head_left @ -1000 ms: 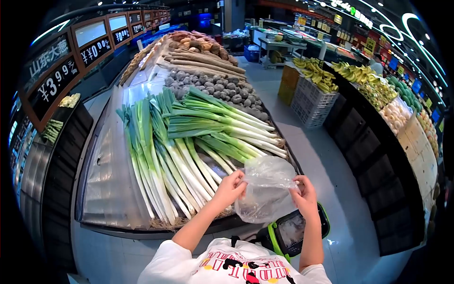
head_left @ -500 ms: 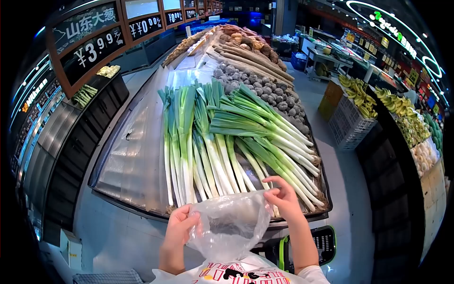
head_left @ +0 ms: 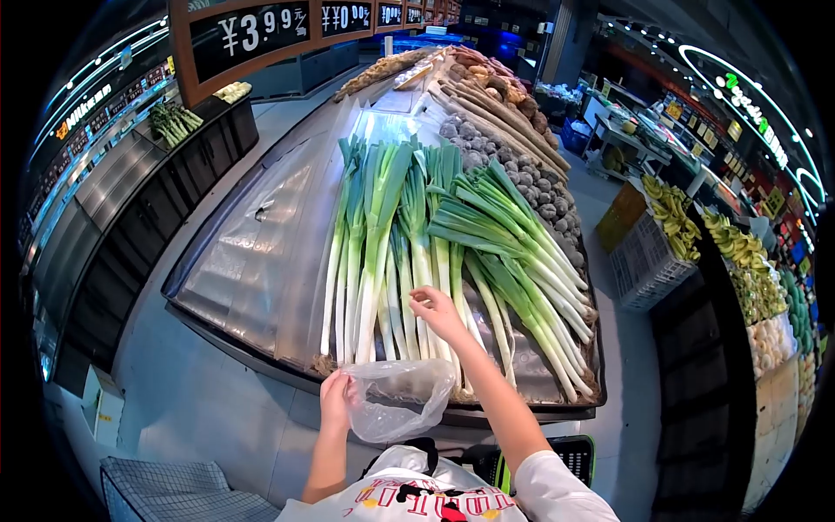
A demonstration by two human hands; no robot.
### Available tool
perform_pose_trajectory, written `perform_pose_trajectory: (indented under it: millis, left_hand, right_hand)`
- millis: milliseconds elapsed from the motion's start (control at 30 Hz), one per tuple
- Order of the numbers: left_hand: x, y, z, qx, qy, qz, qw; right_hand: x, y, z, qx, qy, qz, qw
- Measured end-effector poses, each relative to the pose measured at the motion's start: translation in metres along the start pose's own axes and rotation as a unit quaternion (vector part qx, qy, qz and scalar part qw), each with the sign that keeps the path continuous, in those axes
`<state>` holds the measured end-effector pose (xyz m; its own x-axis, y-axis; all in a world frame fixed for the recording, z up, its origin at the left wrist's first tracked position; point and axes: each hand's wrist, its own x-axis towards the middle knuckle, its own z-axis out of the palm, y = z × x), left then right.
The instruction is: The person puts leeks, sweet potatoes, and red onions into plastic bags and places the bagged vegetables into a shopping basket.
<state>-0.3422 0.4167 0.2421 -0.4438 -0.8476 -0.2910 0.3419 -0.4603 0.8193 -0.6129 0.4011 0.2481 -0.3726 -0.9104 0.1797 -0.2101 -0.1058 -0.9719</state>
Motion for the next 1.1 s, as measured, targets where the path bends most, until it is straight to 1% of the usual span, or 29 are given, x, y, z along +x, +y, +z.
perform_pose_trajectory:
  millis: [67, 133, 167, 200, 267, 300, 333, 400, 433, 500, 533, 600, 667, 700, 733, 767, 800, 867, 900, 933, 1000, 1033, 1067, 1100]
  left_hand:
    - [-0.015, 0.012, -0.002, -0.024, 0.065, 0.0, 0.998]
    - [-0.027, 0.024, -0.002, -0.011, 0.079, 0.012, 0.997]
    - [-0.03, 0.028, -0.003, 0.005, 0.085, 0.025, 0.996]
    - [-0.031, 0.029, -0.005, 0.001, 0.093, 0.022, 0.995]
    - [-0.028, 0.029, -0.011, -0.031, 0.101, 0.064, 0.992]
    - [-0.025, 0.031, -0.014, -0.024, 0.102, 0.078, 0.991]
    - [-0.026, 0.033, -0.017, -0.023, 0.106, 0.077, 0.991]
    - [-0.028, 0.037, -0.018, -0.027, 0.119, 0.082, 0.989]
    - [-0.028, 0.036, -0.02, -0.031, 0.121, 0.079, 0.989]
    - [-0.028, 0.036, -0.028, -0.063, 0.121, 0.078, 0.988]
    - [-0.028, 0.034, -0.031, -0.064, 0.122, 0.077, 0.987]
    - [-0.026, 0.031, -0.037, -0.057, 0.132, 0.081, 0.986]
    - [-0.024, 0.03, -0.043, -0.05, 0.124, 0.087, 0.987]
    - [-0.025, 0.03, -0.045, -0.041, 0.119, 0.093, 0.988]
    - [-0.024, 0.03, -0.047, -0.041, 0.119, 0.089, 0.988]
    - [-0.023, 0.03, -0.048, -0.042, 0.122, 0.095, 0.987]
    - [-0.022, 0.03, -0.048, -0.044, 0.125, 0.101, 0.986]
    - [-0.021, 0.029, -0.048, -0.039, 0.131, 0.102, 0.985]
    - [-0.019, 0.03, -0.048, -0.033, 0.136, 0.107, 0.984]
    - [-0.017, 0.031, -0.048, -0.026, 0.141, 0.113, 0.983]
    - [-0.014, 0.024, -0.054, -0.016, 0.147, 0.116, 0.982]
    - [-0.014, 0.022, -0.055, -0.006, 0.152, 0.115, 0.982]
    - [-0.015, 0.021, -0.057, -0.008, 0.155, 0.118, 0.981]
    - [-0.017, 0.021, -0.057, -0.008, 0.148, 0.12, 0.982]
  right_hand:
    - [0.022, -0.005, 0.036, -0.108, -0.019, -0.02, 0.994]
    - [0.04, 0.002, 0.073, -0.223, 0.027, -0.056, 0.973]
    - [0.042, -0.013, 0.085, -0.283, 0.026, -0.018, 0.959]
    - [0.046, -0.009, 0.099, -0.387, 0.056, -0.038, 0.92]
    - [0.051, -0.005, 0.115, -0.448, 0.086, -0.022, 0.889]
    - [0.057, 0.0, 0.119, -0.455, 0.087, -0.018, 0.886]
    - [0.058, 0.007, 0.123, -0.457, 0.111, -0.028, 0.882]
    - [0.057, 0.011, 0.126, -0.423, 0.149, -0.027, 0.894]
    - [0.054, 0.008, 0.124, -0.426, 0.146, -0.027, 0.893]
    - [0.047, 0.001, 0.117, -0.349, 0.168, 0.012, 0.922]
    - [0.047, 0.011, 0.111, -0.35, 0.167, 0.013, 0.922]
    - [0.048, 0.024, 0.098, -0.226, 0.138, -0.029, 0.964]
    - [0.052, 0.031, 0.085, -0.223, 0.141, -0.027, 0.964]
    - [0.059, 0.042, 0.078, -0.112, 0.102, 0.011, 0.988]
    - [0.063, 0.054, 0.07, 0.002, 0.063, 0.049, 0.997]
    - [0.061, 0.054, 0.065, 0.031, 0.05, 0.044, 0.997]
    - [0.062, 0.053, 0.062, 0.03, 0.05, 0.047, 0.997]
    - [0.067, 0.05, 0.058, -0.032, 0.051, 0.053, 0.997]
    - [0.064, 0.033, 0.06, -0.077, 0.049, 0.065, 0.994]
    - [0.065, 0.028, 0.062, -0.078, 0.047, 0.063, 0.994]
    - [0.068, 0.02, 0.072, -0.195, 0.056, 0.114, 0.973]
    - [0.076, 0.037, 0.076, -0.148, 0.049, 0.105, 0.982]
    - [0.083, 0.055, 0.079, -0.148, 0.045, 0.103, 0.983]
    - [0.085, 0.055, 0.082, -0.122, 0.052, 0.101, 0.986]
